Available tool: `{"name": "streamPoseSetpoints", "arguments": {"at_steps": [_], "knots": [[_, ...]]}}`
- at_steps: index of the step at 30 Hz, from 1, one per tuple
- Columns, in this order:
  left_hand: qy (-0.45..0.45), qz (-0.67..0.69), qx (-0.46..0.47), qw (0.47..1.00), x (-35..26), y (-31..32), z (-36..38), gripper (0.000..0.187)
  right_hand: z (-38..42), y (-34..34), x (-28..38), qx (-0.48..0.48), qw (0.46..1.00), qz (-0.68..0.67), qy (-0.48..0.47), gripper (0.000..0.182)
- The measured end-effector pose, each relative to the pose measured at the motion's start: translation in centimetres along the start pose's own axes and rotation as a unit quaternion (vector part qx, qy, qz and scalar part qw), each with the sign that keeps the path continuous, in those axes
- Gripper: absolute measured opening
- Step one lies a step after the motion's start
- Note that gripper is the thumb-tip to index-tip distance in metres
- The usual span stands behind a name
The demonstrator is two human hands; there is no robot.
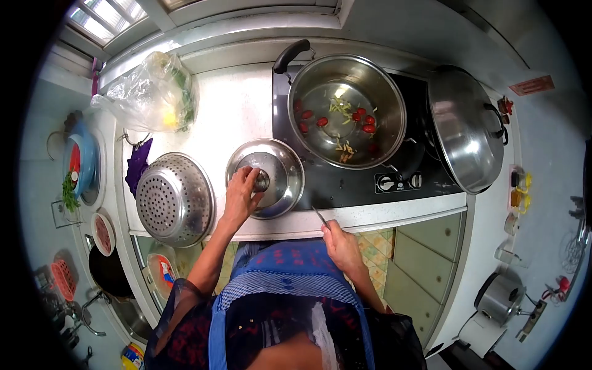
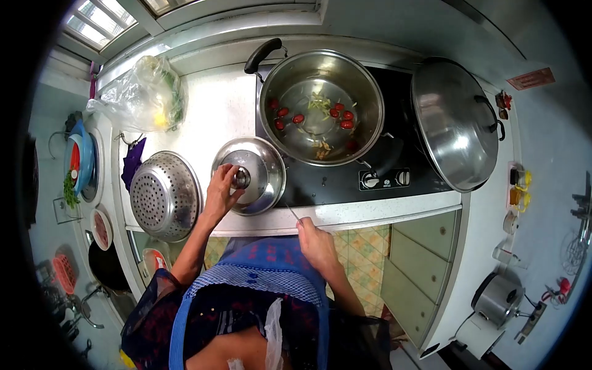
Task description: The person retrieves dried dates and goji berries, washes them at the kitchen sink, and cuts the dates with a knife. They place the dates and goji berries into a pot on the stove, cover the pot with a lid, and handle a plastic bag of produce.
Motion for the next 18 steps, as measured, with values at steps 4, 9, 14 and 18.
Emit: {"name": "streamPoseSetpoints", "arguments": {"at_steps": [4, 9, 14, 18], "knots": [[-0.002, 0.007, -0.001, 1.000, 0.0, -0.3, -0.2, 0.063, -0.7, 0.7, 1.1, -0.015, 0.998, -0.013, -0.060, 0.018], [0.008, -0.010, -0.001, 1.000, -0.4, -0.6, -0.7, 0.061, -1.4, 1.7, 1.5, -0.013, 0.997, -0.016, -0.077, 0.017], [0.018, 0.006, 0.026, 0.999, -0.2, -1.3, -0.8, 0.054, -1.2, 1.4, 1.8, -0.034, 0.996, -0.028, -0.082, 0.017], [0.018, 0.019, -0.025, 0.999, -2.4, -8.3, 1.5, 0.050, -0.4, 0.4, 2.2, -0.061, 0.992, -0.030, -0.102, 0.017]]}}
Point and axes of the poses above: each hand's wrist, its own z-axis away from the middle knuckle, its own y-axis out of the palm, x = y × z, the point moved 10 cm from there along -z, towards the middle knuckle, and after that the axes turned 11 degrees about x, right-handed, at the moved point
